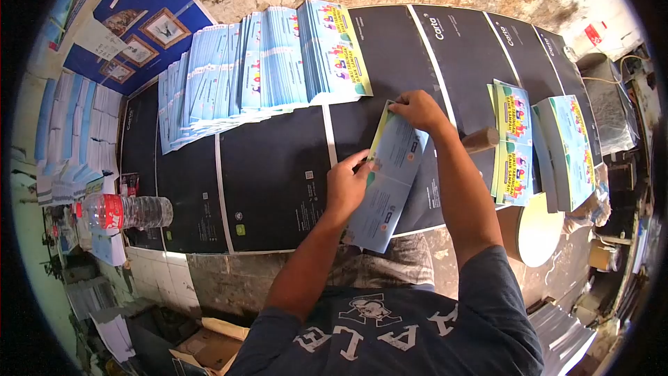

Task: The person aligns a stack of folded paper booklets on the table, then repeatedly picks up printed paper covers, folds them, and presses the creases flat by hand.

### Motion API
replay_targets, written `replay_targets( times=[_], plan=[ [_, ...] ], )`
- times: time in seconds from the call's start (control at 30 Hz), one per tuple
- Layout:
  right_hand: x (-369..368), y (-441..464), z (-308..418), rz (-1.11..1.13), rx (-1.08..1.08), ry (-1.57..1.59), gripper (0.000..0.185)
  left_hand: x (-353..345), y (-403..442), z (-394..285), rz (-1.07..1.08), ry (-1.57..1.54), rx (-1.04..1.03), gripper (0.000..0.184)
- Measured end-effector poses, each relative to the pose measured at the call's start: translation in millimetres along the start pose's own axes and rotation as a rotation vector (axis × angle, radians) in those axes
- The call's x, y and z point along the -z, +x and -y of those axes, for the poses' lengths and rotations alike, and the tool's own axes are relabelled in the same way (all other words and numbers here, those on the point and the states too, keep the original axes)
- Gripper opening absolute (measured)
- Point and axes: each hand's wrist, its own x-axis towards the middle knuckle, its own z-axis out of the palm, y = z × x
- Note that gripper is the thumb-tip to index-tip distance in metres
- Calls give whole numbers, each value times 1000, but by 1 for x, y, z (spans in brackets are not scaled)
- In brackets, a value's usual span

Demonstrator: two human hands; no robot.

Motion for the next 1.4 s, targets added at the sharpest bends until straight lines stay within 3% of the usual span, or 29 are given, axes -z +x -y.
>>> replay_targets(
  times=[0.6,0.9,1.07,1.2,1.27,1.4],
  plan=[
    [0,3,0,-5,-25,26,41,0,0,-9,-2,86,20,34],
    [-1,2,13,-19,-33,-107,40,0,6,-10,-17,122,-3,33],
    [-4,13,20,-216,41,-488,32,11,4,-18,104,220,104,33],
    [-10,23,19,-213,38,-577,26,15,-5,-8,80,266,53,33],
    [-19,15,17,-551,180,-636,28,13,-5,-9,74,216,116,32],
    [-15,24,9,-318,29,-379,32,14,-2,-8,64,214,114,32]
  ],
)
